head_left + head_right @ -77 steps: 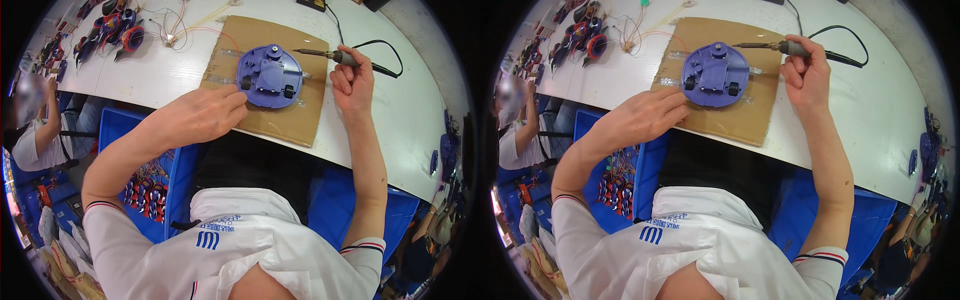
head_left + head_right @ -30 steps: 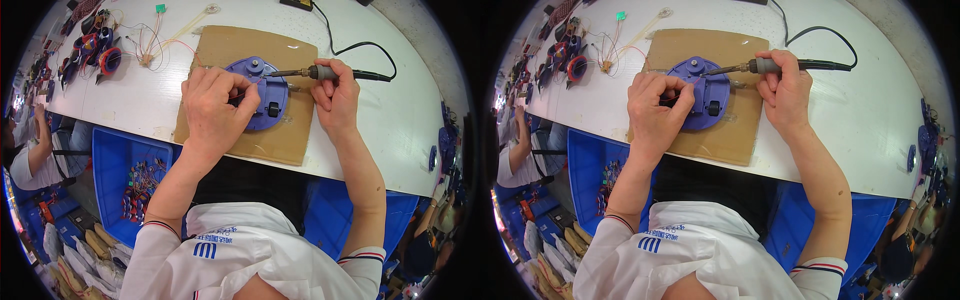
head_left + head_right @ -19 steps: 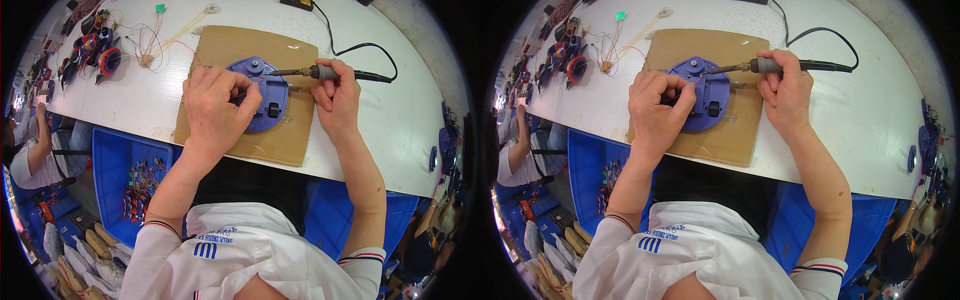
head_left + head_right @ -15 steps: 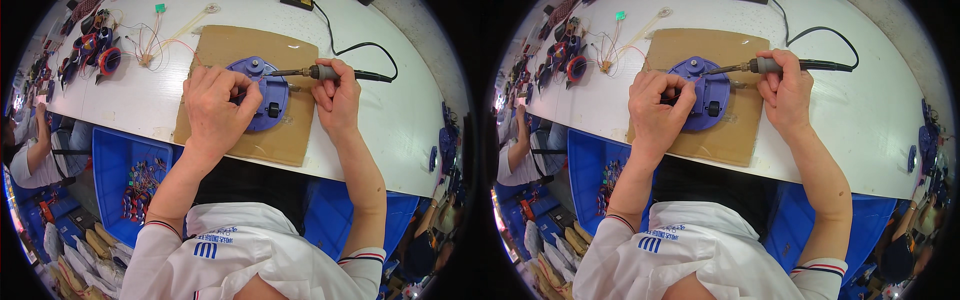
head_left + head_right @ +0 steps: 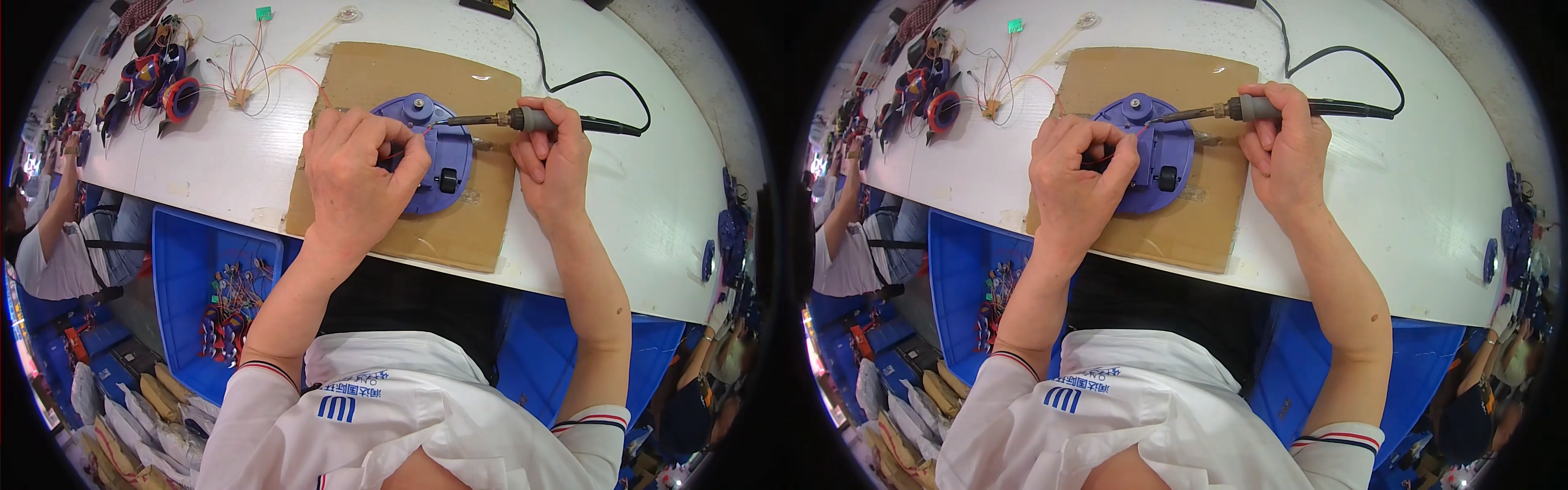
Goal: Soldering wires and small parts onto electronic components using a specialized assembly jig.
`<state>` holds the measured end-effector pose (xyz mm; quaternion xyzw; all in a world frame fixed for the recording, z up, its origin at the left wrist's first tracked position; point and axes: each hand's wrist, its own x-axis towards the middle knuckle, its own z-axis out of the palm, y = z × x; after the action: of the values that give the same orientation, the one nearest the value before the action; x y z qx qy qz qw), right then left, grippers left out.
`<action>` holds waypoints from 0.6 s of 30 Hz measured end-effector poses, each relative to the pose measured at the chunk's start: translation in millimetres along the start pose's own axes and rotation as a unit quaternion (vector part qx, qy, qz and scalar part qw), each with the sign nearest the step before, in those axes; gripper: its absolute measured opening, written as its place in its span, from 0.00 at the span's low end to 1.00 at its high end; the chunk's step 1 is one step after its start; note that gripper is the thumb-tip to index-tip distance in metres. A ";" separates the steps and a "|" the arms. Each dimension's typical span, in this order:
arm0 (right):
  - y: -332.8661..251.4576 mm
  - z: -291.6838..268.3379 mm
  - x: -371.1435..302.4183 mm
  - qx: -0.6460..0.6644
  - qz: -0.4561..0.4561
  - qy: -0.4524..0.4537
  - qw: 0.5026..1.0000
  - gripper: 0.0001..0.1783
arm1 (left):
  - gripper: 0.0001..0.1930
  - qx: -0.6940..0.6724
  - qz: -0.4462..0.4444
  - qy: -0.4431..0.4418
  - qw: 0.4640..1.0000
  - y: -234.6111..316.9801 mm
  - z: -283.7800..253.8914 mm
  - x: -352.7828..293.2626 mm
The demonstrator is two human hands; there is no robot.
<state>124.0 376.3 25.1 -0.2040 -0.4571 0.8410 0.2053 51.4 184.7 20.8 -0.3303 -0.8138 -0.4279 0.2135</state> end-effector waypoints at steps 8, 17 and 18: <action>2.0 -1.5 3.1 -0.006 -0.001 0.006 1.000 0.17 | 0.08 0.002 0.002 0.000 1.000 -2.0 -1.0 1.1; -2.8 0.0 2.3 0.042 0.018 0.030 0.998 0.15 | 0.05 -0.020 -0.005 0.044 0.999 -17.3 -19.3 15.3; -2.4 0.1 3.2 0.050 0.016 0.027 0.998 0.14 | 0.04 -0.027 -0.003 0.060 0.998 -22.7 -22.4 20.3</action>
<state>121.6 379.1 26.8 -0.2236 -0.4051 0.8603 0.2141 22.4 163.7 33.2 -0.3071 -0.7885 -0.4693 0.2522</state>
